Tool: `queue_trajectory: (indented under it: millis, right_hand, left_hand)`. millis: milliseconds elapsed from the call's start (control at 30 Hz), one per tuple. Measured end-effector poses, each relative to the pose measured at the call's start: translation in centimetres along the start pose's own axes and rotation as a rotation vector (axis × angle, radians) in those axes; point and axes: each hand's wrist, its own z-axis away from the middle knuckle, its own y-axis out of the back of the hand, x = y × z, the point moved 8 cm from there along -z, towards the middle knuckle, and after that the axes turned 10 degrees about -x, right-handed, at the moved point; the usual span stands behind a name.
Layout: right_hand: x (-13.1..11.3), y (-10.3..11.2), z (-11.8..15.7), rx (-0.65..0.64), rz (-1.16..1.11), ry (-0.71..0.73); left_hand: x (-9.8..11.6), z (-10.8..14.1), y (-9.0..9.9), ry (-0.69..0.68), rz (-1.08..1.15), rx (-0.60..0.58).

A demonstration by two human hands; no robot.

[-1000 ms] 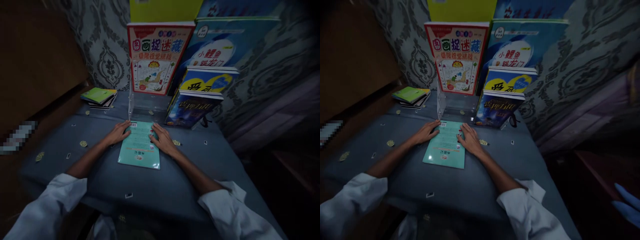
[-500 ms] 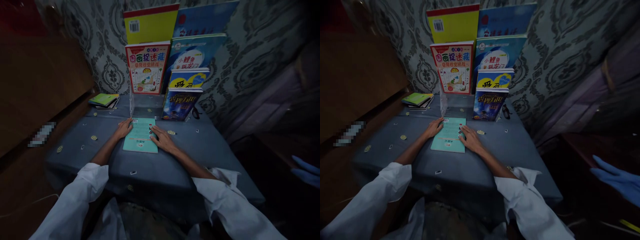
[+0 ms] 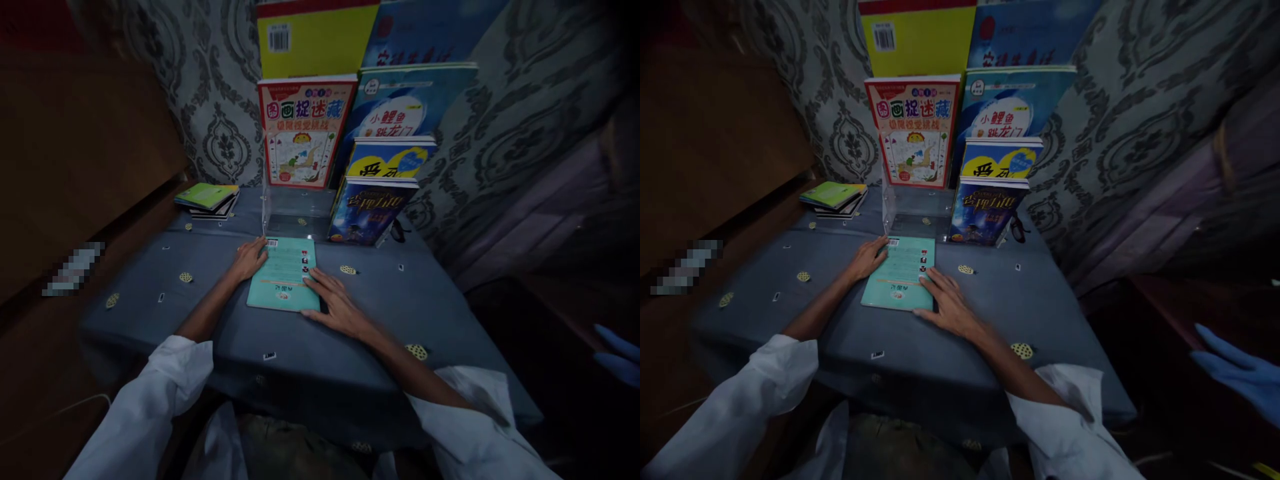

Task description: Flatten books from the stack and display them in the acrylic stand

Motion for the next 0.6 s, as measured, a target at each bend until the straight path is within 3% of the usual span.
queue_trajectory:
  millis: [333,600]
  right_hand:
    - [-0.6,-0.3,1.2,-0.032,0.1,0.073]
    - [-4.1,-0.8,4.8,-0.027,0.147,0.18]
  left_hand:
    - [0.5,0.6,0.0,-0.04,0.061,-0.007]
    - [2.4,3.9,0.0,-0.104,0.06,-0.049]
